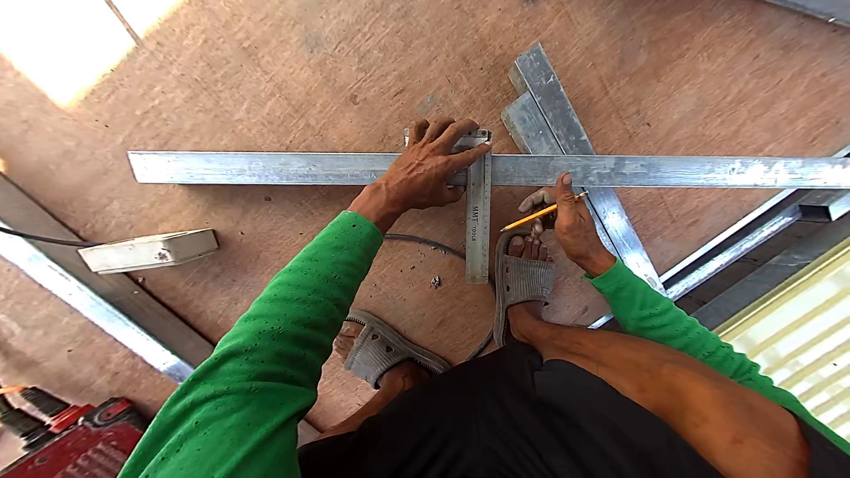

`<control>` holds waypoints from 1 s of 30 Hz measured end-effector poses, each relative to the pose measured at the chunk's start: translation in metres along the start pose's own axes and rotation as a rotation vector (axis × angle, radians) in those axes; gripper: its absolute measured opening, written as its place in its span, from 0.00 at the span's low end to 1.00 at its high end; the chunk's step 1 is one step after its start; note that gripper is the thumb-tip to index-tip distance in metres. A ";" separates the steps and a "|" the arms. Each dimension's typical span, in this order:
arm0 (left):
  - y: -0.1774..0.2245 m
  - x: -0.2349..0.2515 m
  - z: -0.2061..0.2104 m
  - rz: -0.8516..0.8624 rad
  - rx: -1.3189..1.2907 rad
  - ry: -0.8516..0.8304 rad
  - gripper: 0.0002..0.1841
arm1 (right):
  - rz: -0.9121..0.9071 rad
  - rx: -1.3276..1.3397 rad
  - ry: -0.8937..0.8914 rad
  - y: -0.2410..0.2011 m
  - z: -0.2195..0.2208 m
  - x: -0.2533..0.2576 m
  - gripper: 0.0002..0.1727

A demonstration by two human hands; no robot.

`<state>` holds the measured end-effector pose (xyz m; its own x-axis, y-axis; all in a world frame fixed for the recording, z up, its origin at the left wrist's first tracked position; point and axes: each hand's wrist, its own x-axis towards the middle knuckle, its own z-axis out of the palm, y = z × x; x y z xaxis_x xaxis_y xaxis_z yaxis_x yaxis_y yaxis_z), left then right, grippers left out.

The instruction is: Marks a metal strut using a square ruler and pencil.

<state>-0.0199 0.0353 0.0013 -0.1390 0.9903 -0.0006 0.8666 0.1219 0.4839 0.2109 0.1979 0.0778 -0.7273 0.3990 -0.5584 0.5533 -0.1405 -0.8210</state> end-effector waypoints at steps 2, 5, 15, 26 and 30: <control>0.000 0.001 0.001 -0.004 0.014 -0.001 0.41 | -0.260 0.006 0.007 0.013 -0.007 0.017 0.37; -0.001 0.001 0.001 -0.007 0.011 -0.004 0.41 | -0.581 -0.215 0.021 0.015 -0.011 0.030 0.21; 0.005 0.004 -0.004 -0.068 -0.014 -0.060 0.40 | -0.780 -0.699 0.161 0.017 0.010 0.045 0.19; 0.000 0.002 0.002 -0.015 -0.003 0.022 0.39 | -0.830 -0.823 0.194 0.020 0.016 0.042 0.19; 0.000 0.001 0.003 -0.001 -0.001 0.044 0.38 | -0.830 -0.850 0.212 0.020 0.017 0.044 0.19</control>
<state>-0.0187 0.0369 -0.0017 -0.1609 0.9863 0.0369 0.8661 0.1232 0.4845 0.1830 0.1971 0.0349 -0.9512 0.2369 0.1977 0.0975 0.8386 -0.5359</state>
